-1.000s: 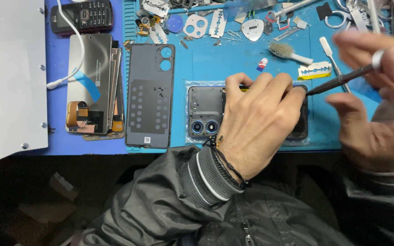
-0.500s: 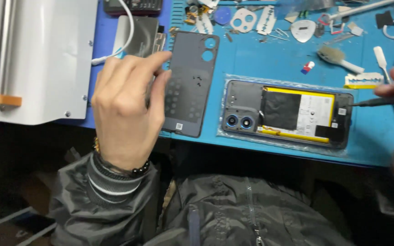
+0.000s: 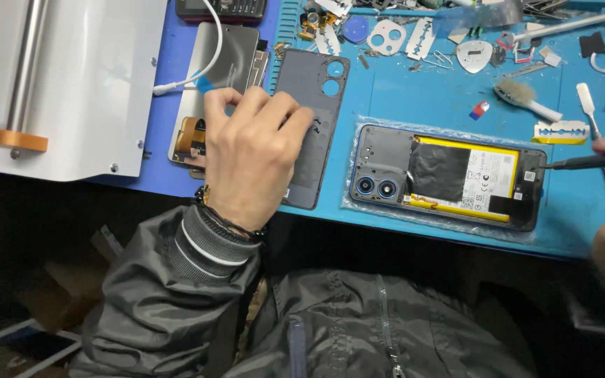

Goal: Repairing a smartphone by screwing in internal components.

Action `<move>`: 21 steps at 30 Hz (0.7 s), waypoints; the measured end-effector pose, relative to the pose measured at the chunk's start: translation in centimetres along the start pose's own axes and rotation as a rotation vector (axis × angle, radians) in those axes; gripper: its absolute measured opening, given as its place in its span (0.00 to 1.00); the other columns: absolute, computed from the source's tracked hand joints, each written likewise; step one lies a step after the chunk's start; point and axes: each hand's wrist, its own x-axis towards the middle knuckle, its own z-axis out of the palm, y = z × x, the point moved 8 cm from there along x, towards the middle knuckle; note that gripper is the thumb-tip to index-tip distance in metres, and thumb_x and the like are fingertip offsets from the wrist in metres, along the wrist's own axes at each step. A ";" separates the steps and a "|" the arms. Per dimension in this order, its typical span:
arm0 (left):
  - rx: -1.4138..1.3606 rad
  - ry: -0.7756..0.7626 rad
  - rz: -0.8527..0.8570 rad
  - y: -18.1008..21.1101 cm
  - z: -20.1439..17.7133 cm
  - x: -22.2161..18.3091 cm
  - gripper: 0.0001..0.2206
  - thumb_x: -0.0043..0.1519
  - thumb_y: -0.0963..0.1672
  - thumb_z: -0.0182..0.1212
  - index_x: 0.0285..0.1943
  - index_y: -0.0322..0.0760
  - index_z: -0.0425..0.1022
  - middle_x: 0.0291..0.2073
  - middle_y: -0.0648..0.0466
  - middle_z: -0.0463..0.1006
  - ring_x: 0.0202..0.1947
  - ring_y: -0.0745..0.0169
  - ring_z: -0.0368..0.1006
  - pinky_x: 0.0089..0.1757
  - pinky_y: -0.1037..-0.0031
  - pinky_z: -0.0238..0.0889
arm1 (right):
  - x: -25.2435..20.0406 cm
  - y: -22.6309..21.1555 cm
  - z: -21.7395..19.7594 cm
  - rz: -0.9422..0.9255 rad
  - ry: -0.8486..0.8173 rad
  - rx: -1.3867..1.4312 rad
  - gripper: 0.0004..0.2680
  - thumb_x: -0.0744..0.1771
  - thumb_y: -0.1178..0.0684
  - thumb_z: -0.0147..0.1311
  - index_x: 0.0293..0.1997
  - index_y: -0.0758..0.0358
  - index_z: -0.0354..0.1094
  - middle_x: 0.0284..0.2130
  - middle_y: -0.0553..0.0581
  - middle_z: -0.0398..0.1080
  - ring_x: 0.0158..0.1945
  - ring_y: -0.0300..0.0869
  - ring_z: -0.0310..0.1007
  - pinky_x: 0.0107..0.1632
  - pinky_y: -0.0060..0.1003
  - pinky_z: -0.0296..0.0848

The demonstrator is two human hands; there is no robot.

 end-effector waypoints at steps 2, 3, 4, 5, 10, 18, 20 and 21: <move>0.073 0.009 0.039 0.5 0.1 0.0 0.03 0.59 0.38 0.67 0.39 0.37 0.79 0.33 0.57 0.71 0.35 0.61 0.64 0.51 0.60 0.57 | 3.0 -5.0 -0.3 -0.018 -0.020 0.067 0.14 0.79 0.57 0.26 0.72 0.80 0.46 0.70 0.81 0.50 0.66 0.70 0.61 0.73 0.70 0.67; 0.149 0.017 0.078 1.0 0.1 -0.1 0.03 0.61 0.38 0.66 0.38 0.37 0.76 0.31 0.56 0.67 0.33 0.62 0.62 0.53 0.59 0.57 | 4.5 -7.6 -0.4 -0.038 -0.039 0.138 0.11 0.77 0.69 0.33 0.70 0.77 0.46 0.72 0.79 0.50 0.73 0.72 0.60 0.79 0.73 0.66; 0.148 0.016 0.079 0.9 0.1 -0.1 0.03 0.61 0.38 0.66 0.38 0.37 0.76 0.31 0.56 0.67 0.33 0.62 0.62 0.53 0.59 0.57 | 4.2 -7.8 -0.3 -0.037 -0.039 0.138 0.11 0.77 0.69 0.33 0.70 0.77 0.46 0.72 0.79 0.50 0.73 0.72 0.60 0.79 0.73 0.66; 0.204 0.002 0.084 0.8 0.3 -0.1 0.05 0.61 0.38 0.66 0.36 0.39 0.75 0.31 0.57 0.66 0.34 0.62 0.62 0.55 0.58 0.57 | 3.9 -7.5 -0.4 0.022 -0.019 0.092 0.08 0.79 0.67 0.27 0.67 0.80 0.48 0.67 0.80 0.55 0.74 0.71 0.59 0.81 0.70 0.63; 0.271 -0.051 0.055 0.3 0.2 0.4 0.06 0.61 0.37 0.64 0.39 0.41 0.73 0.35 0.56 0.66 0.36 0.62 0.62 0.54 0.59 0.57 | 4.5 -10.3 -1.0 0.043 0.021 -0.025 0.08 0.82 0.68 0.29 0.58 0.89 0.55 0.61 0.83 0.62 0.58 0.67 0.69 0.70 0.61 0.75; 0.146 -0.018 -0.096 -1.5 -0.5 0.5 0.07 0.62 0.36 0.63 0.44 0.35 0.70 0.36 0.52 0.63 0.31 0.59 0.57 0.42 0.67 0.52 | 5.4 -10.9 -1.5 0.058 0.030 0.062 0.09 0.80 0.69 0.38 0.71 0.86 0.55 0.63 0.86 0.68 0.65 0.67 0.73 0.72 0.57 0.75; 0.046 -0.001 -0.086 -0.7 -1.4 0.7 0.05 0.61 0.36 0.60 0.42 0.32 0.70 0.36 0.49 0.64 0.29 0.57 0.55 0.39 0.66 0.53 | 5.8 -11.6 -1.8 0.053 0.054 0.072 0.08 0.80 0.73 0.41 0.70 0.89 0.57 0.59 0.86 0.70 0.61 0.67 0.75 0.69 0.56 0.78; -0.047 0.016 -0.081 -0.2 -1.8 0.9 0.03 0.60 0.35 0.57 0.41 0.28 0.70 0.35 0.47 0.66 0.27 0.56 0.53 0.37 0.65 0.53 | 6.0 -11.9 -2.1 0.042 0.076 0.088 0.07 0.80 0.77 0.44 0.68 0.92 0.59 0.56 0.87 0.72 0.57 0.67 0.77 0.65 0.56 0.80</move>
